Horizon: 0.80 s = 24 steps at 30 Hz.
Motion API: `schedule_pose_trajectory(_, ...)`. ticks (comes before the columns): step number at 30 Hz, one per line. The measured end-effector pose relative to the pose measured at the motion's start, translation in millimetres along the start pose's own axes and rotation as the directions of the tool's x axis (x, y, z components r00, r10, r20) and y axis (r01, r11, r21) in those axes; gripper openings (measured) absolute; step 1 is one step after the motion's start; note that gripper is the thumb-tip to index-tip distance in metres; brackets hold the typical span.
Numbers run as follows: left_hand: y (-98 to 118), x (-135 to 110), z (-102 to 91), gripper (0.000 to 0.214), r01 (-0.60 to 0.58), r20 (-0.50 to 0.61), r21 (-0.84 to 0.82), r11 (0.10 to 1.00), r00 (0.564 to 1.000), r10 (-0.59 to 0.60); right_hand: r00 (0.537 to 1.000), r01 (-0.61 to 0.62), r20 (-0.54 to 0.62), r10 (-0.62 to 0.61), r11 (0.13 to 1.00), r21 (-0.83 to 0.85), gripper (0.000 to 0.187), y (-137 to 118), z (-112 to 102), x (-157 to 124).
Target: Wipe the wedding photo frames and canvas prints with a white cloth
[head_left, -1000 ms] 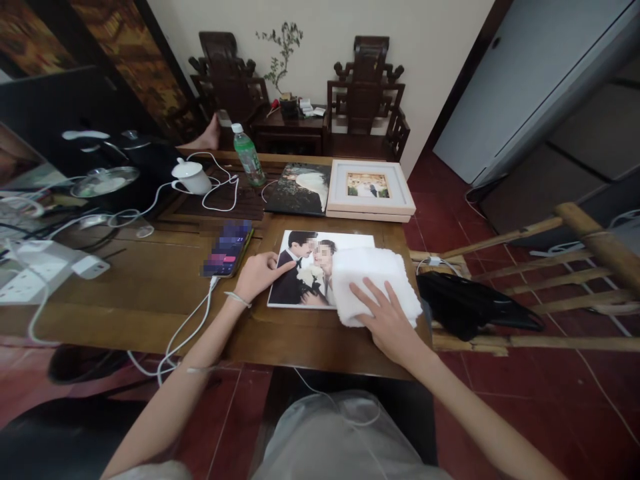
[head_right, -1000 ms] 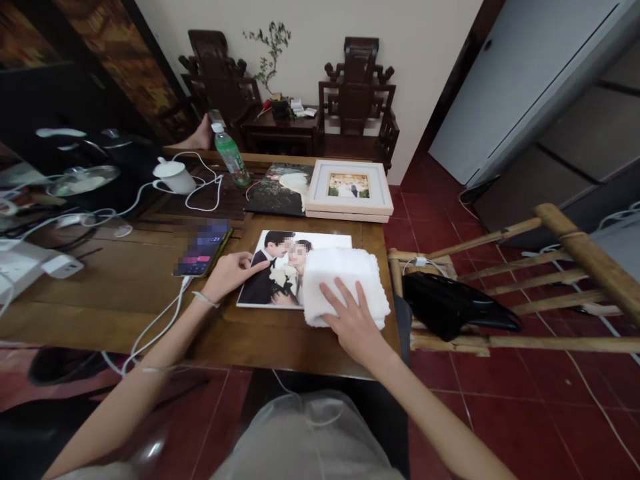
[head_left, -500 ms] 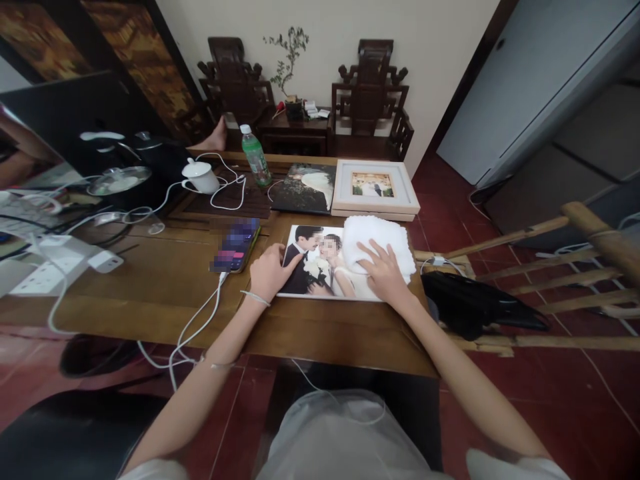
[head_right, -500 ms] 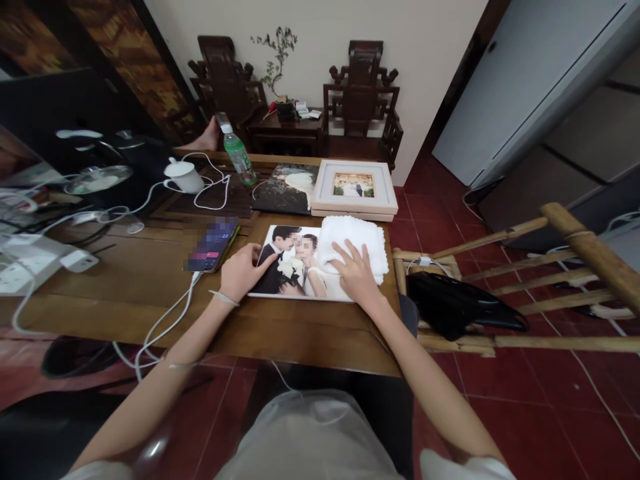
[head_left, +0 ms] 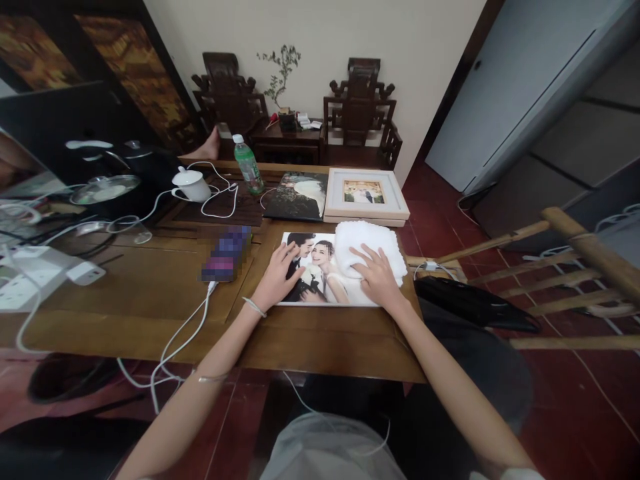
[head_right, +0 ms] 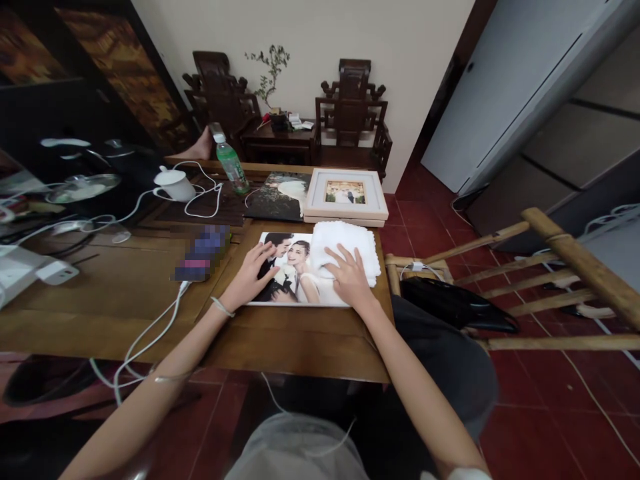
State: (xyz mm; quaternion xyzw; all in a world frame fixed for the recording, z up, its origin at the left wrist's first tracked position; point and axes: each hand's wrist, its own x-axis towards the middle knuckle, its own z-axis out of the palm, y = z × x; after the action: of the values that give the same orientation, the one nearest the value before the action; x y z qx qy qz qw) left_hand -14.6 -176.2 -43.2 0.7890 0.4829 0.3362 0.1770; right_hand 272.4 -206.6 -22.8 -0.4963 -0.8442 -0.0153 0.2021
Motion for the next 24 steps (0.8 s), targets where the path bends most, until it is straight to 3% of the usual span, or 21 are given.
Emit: schedule_pose_trajectory(24, -11.4, 3.6, 2.9, 0.050, 0.003, -0.015, -0.035, 0.999, 1.000, -0.004, 1.000, -0.025, 0.001, 0.025, 1.000, 0.000, 0.054, -0.2, -0.8, 1.2)
